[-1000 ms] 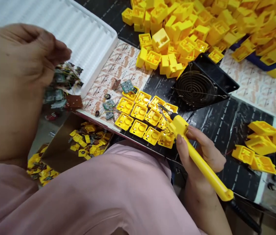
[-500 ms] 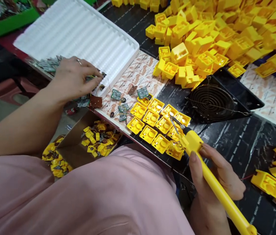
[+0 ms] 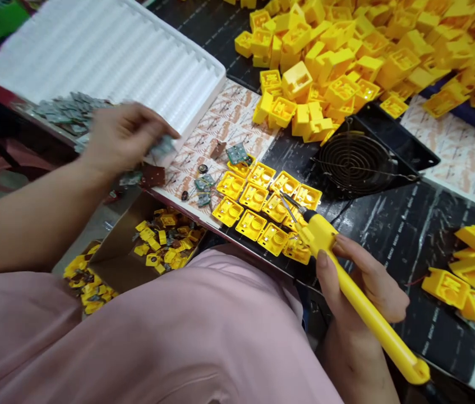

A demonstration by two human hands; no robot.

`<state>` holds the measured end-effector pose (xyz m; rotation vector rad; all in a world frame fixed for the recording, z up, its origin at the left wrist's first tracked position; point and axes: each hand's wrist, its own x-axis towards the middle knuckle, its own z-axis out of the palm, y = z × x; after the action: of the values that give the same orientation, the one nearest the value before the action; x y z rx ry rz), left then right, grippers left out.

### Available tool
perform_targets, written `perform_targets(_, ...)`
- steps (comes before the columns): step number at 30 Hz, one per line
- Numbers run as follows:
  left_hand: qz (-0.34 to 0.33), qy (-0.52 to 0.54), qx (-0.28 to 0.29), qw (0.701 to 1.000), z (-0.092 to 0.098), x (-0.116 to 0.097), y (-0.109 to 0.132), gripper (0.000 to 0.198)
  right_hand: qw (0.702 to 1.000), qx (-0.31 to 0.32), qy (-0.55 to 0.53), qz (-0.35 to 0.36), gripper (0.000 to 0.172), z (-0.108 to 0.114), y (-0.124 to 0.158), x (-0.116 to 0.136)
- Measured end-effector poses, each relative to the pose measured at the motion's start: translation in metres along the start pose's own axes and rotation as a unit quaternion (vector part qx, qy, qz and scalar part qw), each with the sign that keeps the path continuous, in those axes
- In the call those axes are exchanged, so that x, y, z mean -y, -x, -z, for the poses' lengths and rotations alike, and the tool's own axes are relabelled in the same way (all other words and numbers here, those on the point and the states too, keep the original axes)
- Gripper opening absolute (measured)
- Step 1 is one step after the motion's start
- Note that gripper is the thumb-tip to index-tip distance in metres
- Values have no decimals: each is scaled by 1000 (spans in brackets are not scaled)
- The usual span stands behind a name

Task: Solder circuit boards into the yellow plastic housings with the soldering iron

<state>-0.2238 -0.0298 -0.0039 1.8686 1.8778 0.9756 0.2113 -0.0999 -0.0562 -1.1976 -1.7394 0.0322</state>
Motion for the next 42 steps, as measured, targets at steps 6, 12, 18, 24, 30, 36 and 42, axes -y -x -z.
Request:
perform_targets(6, 74, 278, 35, 957, 2, -23, -32, 68, 1000, 8, 7, -1, 28, -4, -2, 12)
perform_targets(12, -77, -41, 363, 928, -57, -59, -31, 20, 1000, 13, 5, -27, 26, -2, -6, 18)
perform_targets(18, -173, -210, 324, 906, -90, -66, -10, 22, 999, 9, -38, -15, 33, -5, -7, 12)
perform_targets(24, -152, -228, 328, 904, -87, -74, -1, 23, 986, 112, -120, -8, 45, -6, -12, 18)
perform_targets(30, -211, -225, 301, 902, -93, -71, 0, 28, 970, 167, -145, 101, 23, -16, -28, 25)
perform_targets(36, -246, -238, 285, 896, -94, -75, 0, 24, 962, 171, -150, 150, 19, -27, -40, 35)
perform_targets(42, -259, -241, 287, 890, -96, -77, -2, 25, 953, 204, -149, 166, 16, -25, -43, 35)
